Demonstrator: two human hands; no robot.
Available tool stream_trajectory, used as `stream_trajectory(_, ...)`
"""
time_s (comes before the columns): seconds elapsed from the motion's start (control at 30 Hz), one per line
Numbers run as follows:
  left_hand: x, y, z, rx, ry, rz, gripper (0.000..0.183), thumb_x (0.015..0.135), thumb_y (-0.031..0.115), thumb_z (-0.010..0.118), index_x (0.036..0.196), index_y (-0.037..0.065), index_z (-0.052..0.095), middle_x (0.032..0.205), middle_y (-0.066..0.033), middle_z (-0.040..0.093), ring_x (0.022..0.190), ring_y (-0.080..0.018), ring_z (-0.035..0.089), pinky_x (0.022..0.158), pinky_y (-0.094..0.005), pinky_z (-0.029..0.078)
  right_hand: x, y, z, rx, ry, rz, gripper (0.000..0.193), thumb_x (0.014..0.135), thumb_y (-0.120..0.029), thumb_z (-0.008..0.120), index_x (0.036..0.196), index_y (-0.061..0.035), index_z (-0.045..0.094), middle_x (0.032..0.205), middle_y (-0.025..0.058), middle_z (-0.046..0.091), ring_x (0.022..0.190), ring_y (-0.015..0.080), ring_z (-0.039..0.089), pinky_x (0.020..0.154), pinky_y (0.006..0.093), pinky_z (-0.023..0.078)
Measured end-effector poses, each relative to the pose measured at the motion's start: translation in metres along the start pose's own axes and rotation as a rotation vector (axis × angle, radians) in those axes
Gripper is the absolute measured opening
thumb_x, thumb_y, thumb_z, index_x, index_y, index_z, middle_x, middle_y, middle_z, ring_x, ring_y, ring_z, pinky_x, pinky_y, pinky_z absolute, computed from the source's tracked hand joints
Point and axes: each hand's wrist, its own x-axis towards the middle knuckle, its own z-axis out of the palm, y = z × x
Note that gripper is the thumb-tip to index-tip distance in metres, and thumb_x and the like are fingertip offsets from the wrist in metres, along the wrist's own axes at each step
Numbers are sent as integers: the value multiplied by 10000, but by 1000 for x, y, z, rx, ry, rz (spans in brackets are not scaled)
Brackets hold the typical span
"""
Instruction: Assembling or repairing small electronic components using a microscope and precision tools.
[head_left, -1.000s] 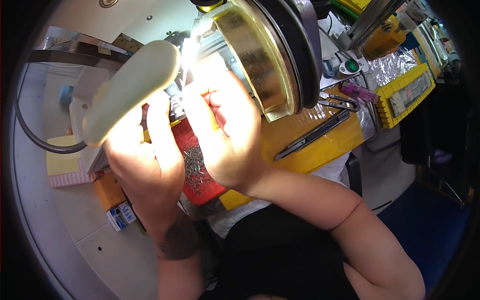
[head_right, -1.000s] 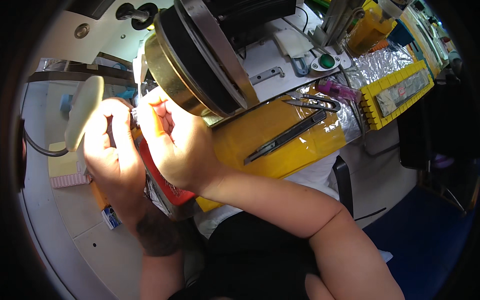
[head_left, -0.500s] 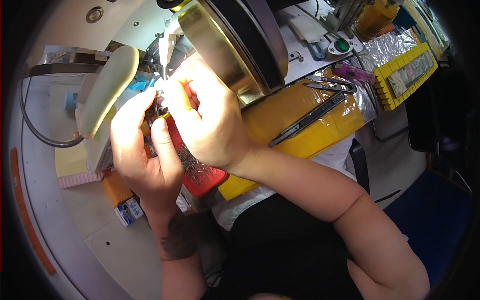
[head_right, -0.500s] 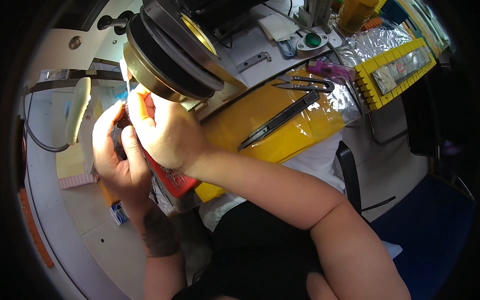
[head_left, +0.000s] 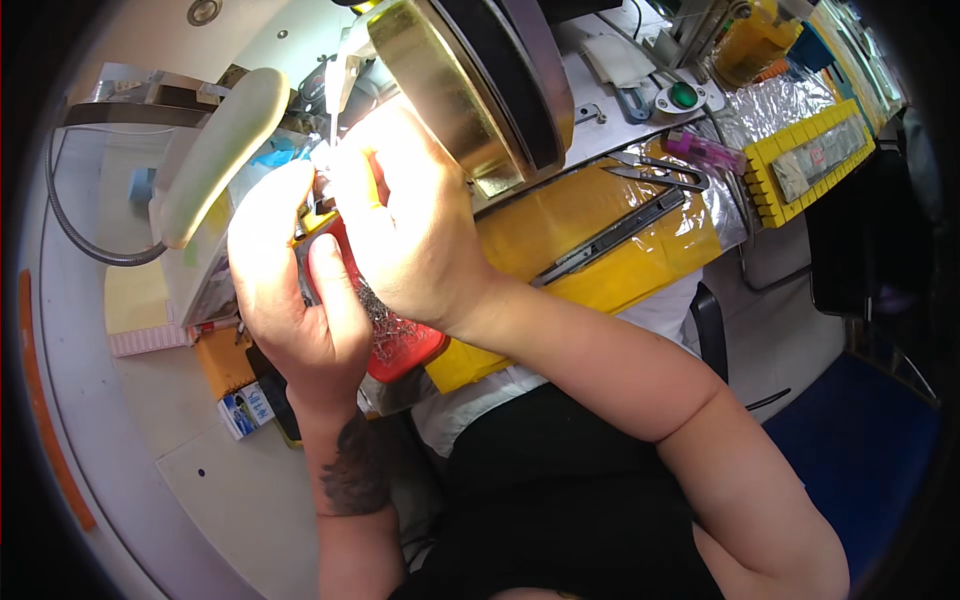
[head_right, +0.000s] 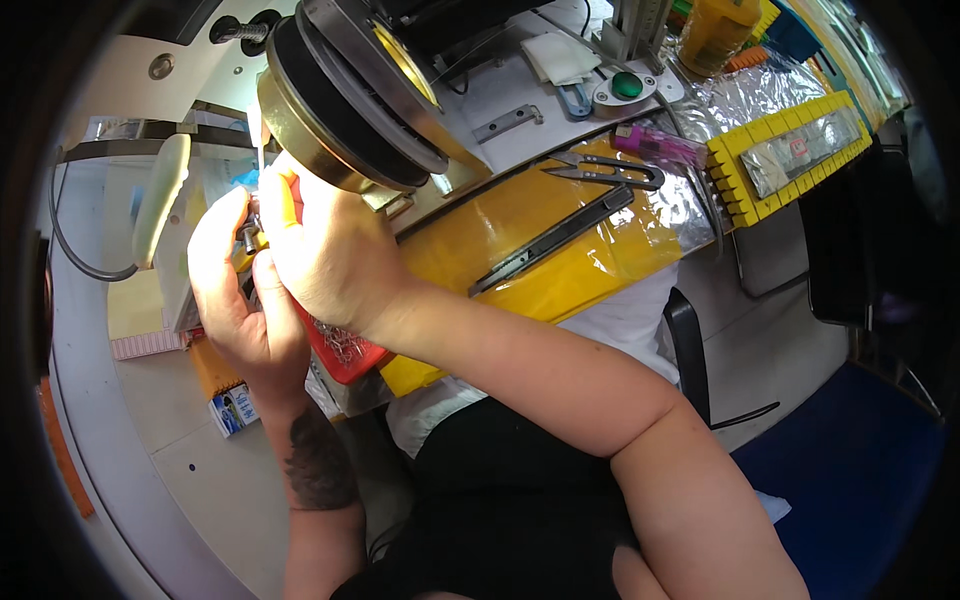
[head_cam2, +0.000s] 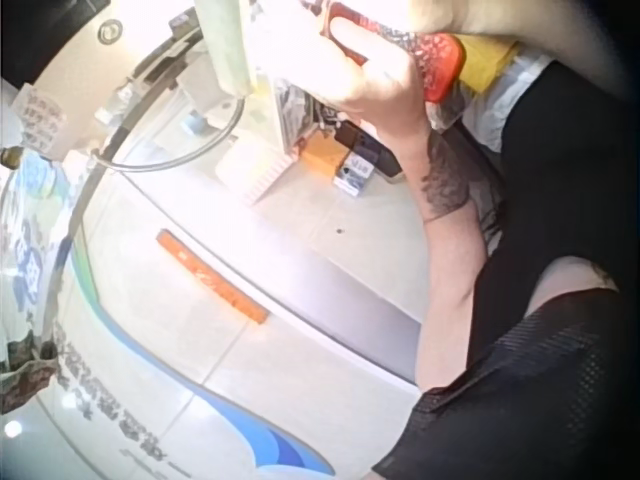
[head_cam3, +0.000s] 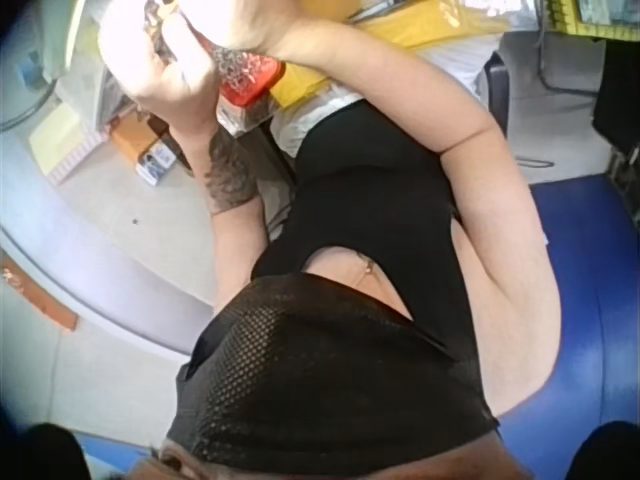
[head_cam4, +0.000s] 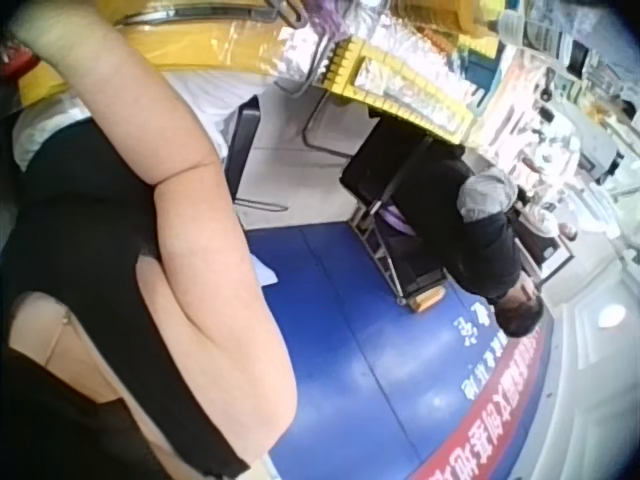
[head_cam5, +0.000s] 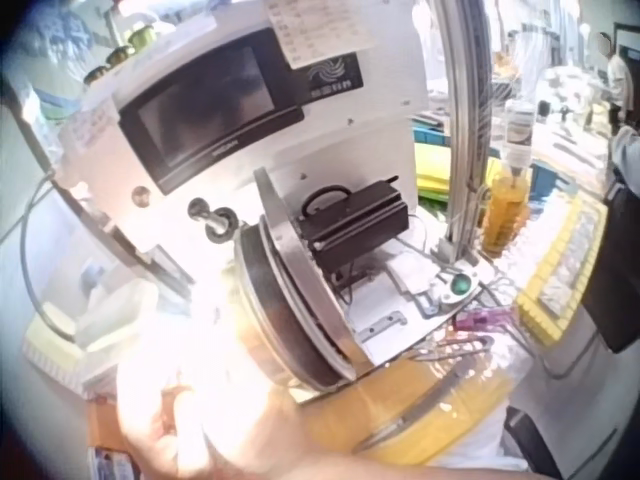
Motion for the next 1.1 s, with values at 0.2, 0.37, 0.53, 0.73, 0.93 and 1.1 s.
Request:
stream_trajectory(0.2,-2,1,6,31,33,-17,446,818,-70,521,1249,-40,632,1353,-225,572,1275,-364,542,1101,-465,406,-1,-2,-2,17,-29,26,67,980,-39,571,936,8,586,846,96,577,708,159,576,645,301,486)
stream_trajectory(0.37,-16,-10,38,-587,161,-207,575,893,78,667,1426,-23,478,1597,-177,309,1420,-289,414,1203,-434,298,7,6,-4,-123,-12,-108,36,877,17,595,911,11,585,833,113,555,721,227,562,660,353,478)
stream_trajectory(0.53,-23,-16,36,-571,131,-231,738,854,87,723,1496,0,369,1623,-174,256,1452,-286,366,1209,-452,285,4,1,5,-129,-84,4,102,840,19,598,942,30,604,898,153,575,782,305,597,693,372,500)
stream_trajectory(0.73,-29,7,23,-532,240,-233,584,808,-64,547,1379,-9,438,1547,-229,297,1443,-302,359,1153,-426,388,-9,1,-25,-459,-226,-72,209,899,-28,626,1096,40,641,1024,181,648,906,327,637,784,400,520)
stream_trajectory(0.93,-33,51,-3,-400,65,-176,287,784,-62,636,1064,-18,590,1061,-188,646,716,-233,648,735,-376,536,-69,-57,-85,174,-109,401,68,1008,-115,586,1031,-67,543,799,-14,495,628,59,439,581,247,365)
stream_trajectory(1.1,-3,54,35,-296,-100,-185,155,842,34,646,990,9,611,898,-165,656,688,-307,635,631,-396,501,10,-61,-115,284,369,393,253,1014,-45,547,1265,-19,561,937,51,622,687,109,512,621,267,420)
